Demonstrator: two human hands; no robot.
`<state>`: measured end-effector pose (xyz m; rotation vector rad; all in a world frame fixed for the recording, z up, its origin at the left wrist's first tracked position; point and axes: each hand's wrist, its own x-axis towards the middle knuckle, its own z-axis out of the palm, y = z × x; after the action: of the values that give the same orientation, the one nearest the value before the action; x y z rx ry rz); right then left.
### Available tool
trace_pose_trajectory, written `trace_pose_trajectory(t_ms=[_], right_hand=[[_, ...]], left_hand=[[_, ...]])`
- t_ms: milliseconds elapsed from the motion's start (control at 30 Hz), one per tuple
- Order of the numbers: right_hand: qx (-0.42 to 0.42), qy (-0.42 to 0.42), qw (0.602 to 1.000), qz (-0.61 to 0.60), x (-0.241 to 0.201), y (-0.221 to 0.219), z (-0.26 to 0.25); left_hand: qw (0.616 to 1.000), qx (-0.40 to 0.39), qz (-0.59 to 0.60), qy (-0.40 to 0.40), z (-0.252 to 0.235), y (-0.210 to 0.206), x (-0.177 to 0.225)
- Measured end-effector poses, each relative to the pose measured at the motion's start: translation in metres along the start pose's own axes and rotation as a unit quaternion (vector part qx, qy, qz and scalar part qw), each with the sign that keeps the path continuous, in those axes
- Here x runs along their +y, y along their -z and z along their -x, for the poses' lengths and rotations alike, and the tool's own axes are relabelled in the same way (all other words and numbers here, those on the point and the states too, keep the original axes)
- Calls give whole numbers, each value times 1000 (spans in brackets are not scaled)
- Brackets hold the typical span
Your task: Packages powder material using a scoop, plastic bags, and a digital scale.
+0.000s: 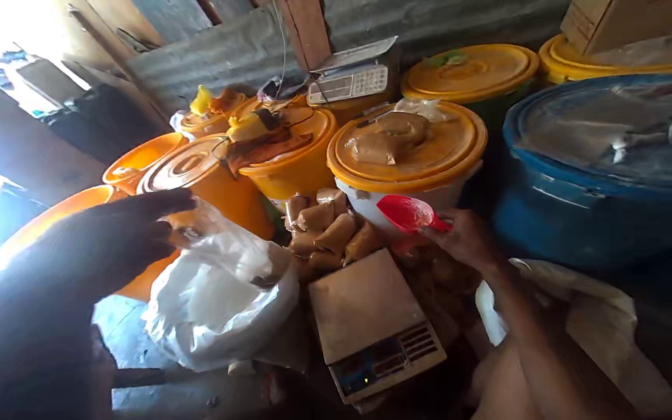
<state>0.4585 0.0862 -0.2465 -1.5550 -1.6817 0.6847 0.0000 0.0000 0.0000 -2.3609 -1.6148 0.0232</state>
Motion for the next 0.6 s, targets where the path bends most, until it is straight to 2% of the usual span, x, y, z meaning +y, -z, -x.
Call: trace_pose_trajectory(t_ms=[67, 100, 133, 200, 233, 267, 367, 500, 600], right_hand=[[-6, -14, 1000, 3, 0, -2, -4], [-11, -19, 1000, 5, 0, -3, -6], [-13, -21, 1000, 7, 0, -5, -7], [-15, -17, 1000, 6, -1, -8, -9], [-15, -13, 1000, 6, -1, -9, -9], [-15, -11, 1000, 5, -2, -9, -9], [-8, -7, 1000, -9, -2, -6, -8], [9, 26, 1000, -15, 5, -6, -10], [20, 36, 999, -19, 6, -7, -9]], left_hand=[[985, -10, 145, 91, -5, -24, 27], [961, -21, 234, 145, -7, -36, 40], [922, -33, 331, 197, -12, -48, 49], [809, -37, 525, 263, -21, -72, 56], [771, -38, 572, 277, -24, -79, 60], [754, -35, 593, 280, -27, -83, 67], [766, -13, 579, 278, -37, -95, 122], [851, -30, 484, 200, -46, -168, 205], [857, -34, 473, 200, -53, -209, 267]])
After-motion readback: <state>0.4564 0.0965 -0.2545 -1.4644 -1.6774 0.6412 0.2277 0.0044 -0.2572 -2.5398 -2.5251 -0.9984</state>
